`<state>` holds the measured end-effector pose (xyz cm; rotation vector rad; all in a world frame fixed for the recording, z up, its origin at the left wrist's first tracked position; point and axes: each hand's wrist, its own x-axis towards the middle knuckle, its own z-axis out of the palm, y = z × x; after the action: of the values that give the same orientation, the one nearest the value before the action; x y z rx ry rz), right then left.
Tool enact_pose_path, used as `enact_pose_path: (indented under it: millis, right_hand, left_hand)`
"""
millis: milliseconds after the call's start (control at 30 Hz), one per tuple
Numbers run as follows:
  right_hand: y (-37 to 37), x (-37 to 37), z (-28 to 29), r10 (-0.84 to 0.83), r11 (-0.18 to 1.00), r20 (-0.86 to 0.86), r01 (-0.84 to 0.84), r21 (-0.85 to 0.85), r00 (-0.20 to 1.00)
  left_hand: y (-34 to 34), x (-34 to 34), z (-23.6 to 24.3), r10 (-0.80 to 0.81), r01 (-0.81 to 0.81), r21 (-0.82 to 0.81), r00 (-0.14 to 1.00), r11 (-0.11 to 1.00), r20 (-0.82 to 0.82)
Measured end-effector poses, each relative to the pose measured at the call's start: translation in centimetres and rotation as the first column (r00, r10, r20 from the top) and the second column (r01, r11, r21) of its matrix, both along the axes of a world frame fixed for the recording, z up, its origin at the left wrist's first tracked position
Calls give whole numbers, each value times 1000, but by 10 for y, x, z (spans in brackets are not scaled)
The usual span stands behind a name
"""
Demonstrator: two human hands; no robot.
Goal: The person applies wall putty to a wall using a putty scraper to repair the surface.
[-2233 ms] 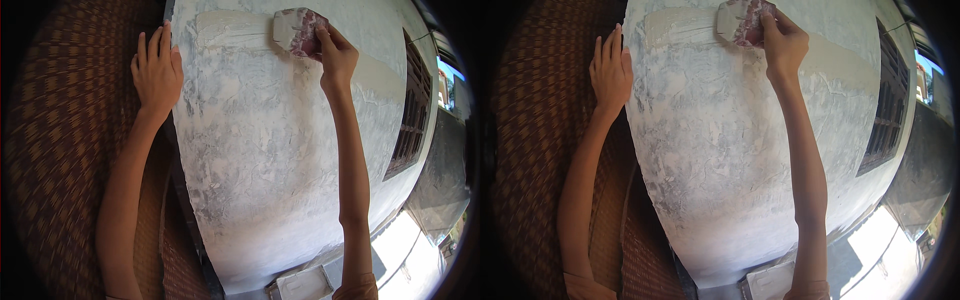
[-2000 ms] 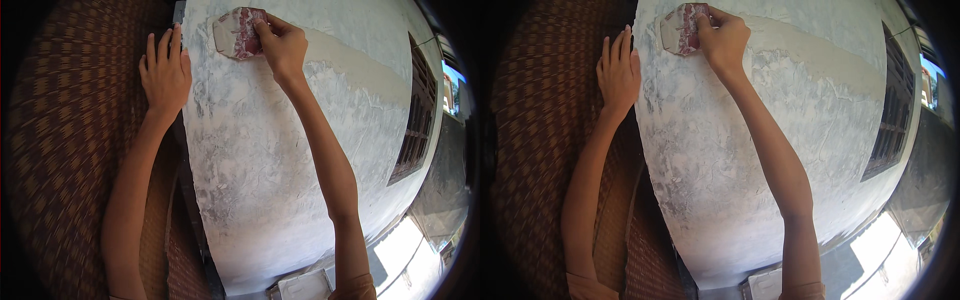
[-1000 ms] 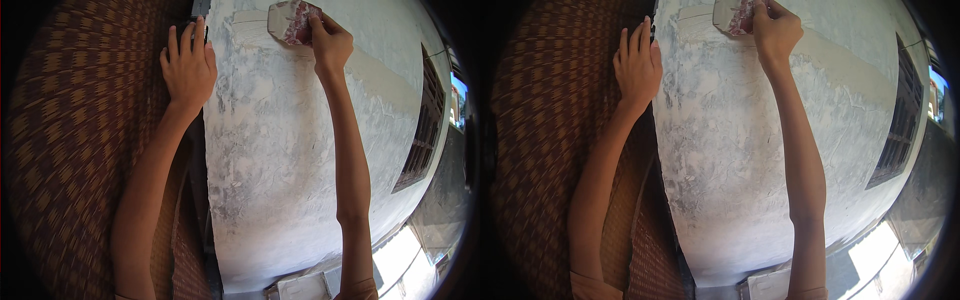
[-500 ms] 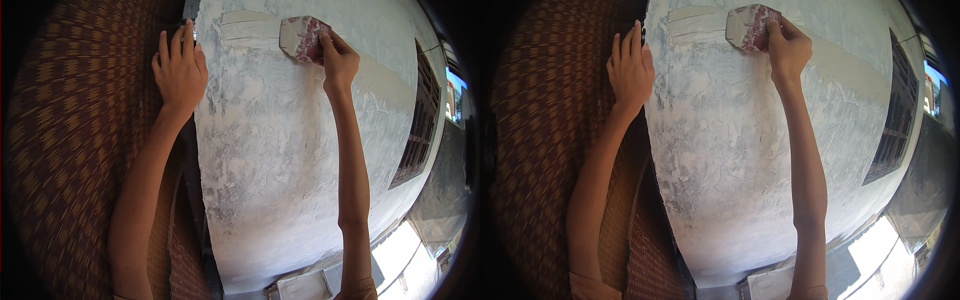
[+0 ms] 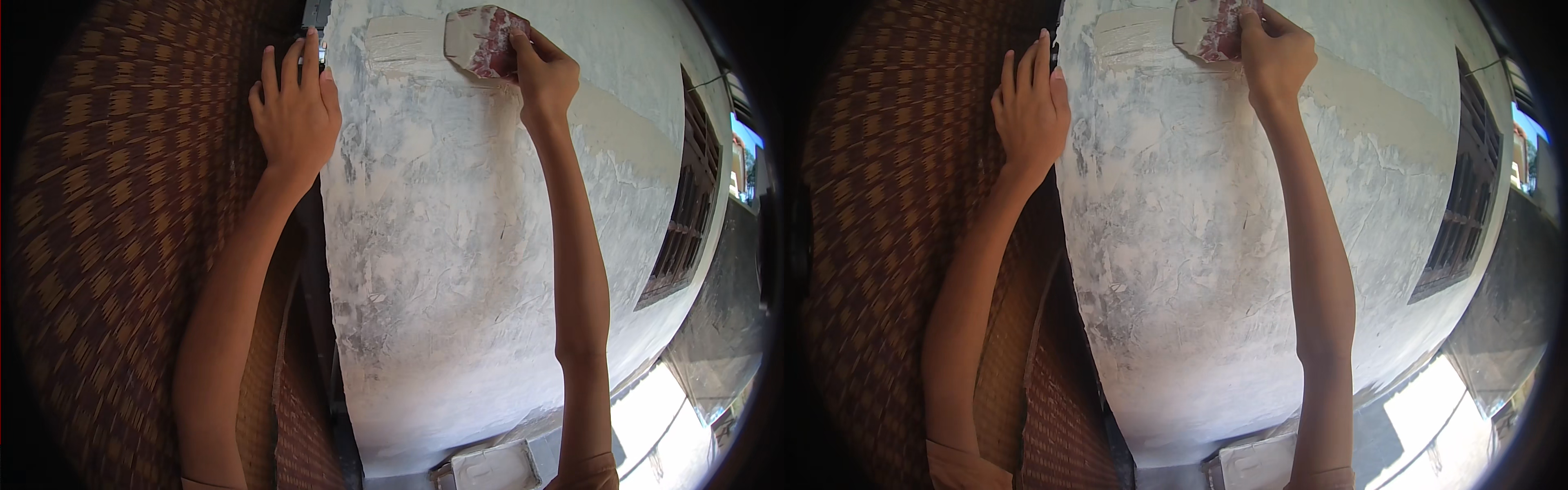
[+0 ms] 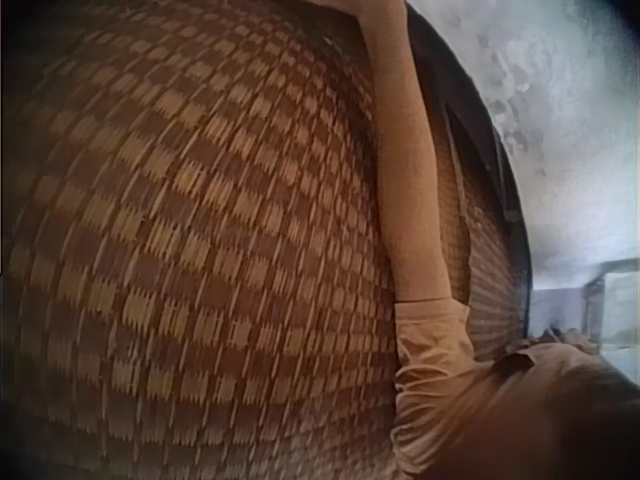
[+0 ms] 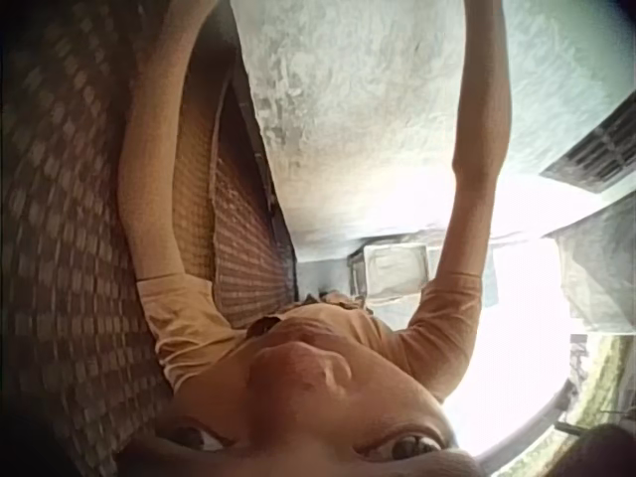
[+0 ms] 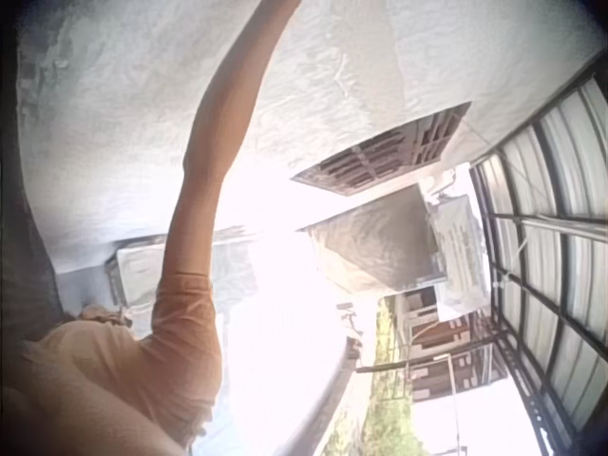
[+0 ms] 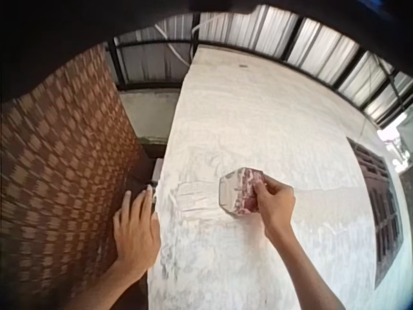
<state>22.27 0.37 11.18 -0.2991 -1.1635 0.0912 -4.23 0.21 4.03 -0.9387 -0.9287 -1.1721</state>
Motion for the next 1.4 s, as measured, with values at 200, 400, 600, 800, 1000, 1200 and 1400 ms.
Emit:
enact_pose_path:
  millis: [200,400,600,800,1000,1200,1400]
  right_hand:
    - [-4,-18,-4,67,989,121,-82,127,990]
    - [-7,-57,-8,-93,976,217,46,212,972]
    - [-1,-2,-9,173,976,-13,-169,134,985]
    - [-15,-52,-13,19,990,330,-64,126,944]
    - [2,-16,-8,28,999,165,-30,11,986]
    - [-2,-32,-7,113,987,203,-133,90,973]
    - [-10,-56,1,-125,981,233,86,173,964]
  left_hand:
    - [3,-4,-2,-37,37,-3,999,999,-2]
    - [1,-8,-1,7,-6,-33,1000,999,15]
    - [5,2,-1,-43,43,-7,999,999,13]
    - [5,-6,-2,-9,9,0,1000,1000,21]
    - [5,-3,-2,-29,29,13,1000,999,7]
    - [3,-2,-4,-22,22,11,1000,1000,23]
    - [4,-5,-4,-13,14,-4,1000,1000,26]
